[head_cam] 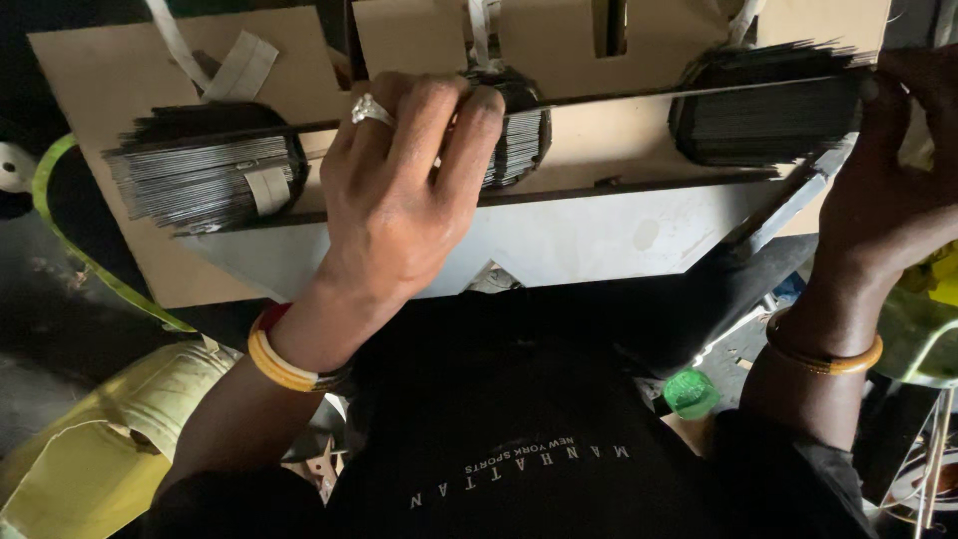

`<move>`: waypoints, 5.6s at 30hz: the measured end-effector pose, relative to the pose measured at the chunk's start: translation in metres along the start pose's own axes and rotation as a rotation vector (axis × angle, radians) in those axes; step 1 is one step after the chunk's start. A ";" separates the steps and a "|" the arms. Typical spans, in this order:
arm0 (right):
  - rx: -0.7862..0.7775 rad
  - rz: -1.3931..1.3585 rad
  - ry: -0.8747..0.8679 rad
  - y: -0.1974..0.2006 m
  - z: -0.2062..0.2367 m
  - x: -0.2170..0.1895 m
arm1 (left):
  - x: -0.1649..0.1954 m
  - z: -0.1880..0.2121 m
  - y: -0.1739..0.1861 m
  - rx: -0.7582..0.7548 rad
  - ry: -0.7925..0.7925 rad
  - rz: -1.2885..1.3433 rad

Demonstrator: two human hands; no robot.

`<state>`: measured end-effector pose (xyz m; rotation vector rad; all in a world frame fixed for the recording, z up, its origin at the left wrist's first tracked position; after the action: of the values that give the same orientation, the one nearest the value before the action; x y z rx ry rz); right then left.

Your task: The person sits on the floor with a cardboard jig holding bundles of dark bristles on their lap. They pull a thin wire across the bundles, wrap and tighten it around each bundle by hand, working along the row, then lift the frame at the end.

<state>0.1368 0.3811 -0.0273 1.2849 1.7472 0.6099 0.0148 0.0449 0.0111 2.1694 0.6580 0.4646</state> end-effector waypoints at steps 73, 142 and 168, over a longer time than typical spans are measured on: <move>-0.599 -0.092 0.070 -0.046 0.000 -0.212 | 0.008 0.112 0.039 -0.419 0.236 0.266; -0.058 0.075 0.476 -0.079 -0.066 -0.183 | -0.169 0.157 0.110 0.075 0.268 -0.177; -0.081 -0.047 0.291 -0.089 -0.051 -0.176 | -0.146 0.145 0.100 -0.002 0.158 -0.336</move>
<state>0.0656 0.1910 -0.0092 1.1390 1.9592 0.8662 0.0048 -0.1826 -0.0144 1.9809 1.0871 0.4570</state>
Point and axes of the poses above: each hand's wrist, its own z-axis away from the middle knuckle, its own y-axis out of the back of the hand, x = y × z, the point moved 2 cm from there along -z, towards the middle knuckle, and after that the axes turned 2 degrees about -y, right-handed, at the moved point
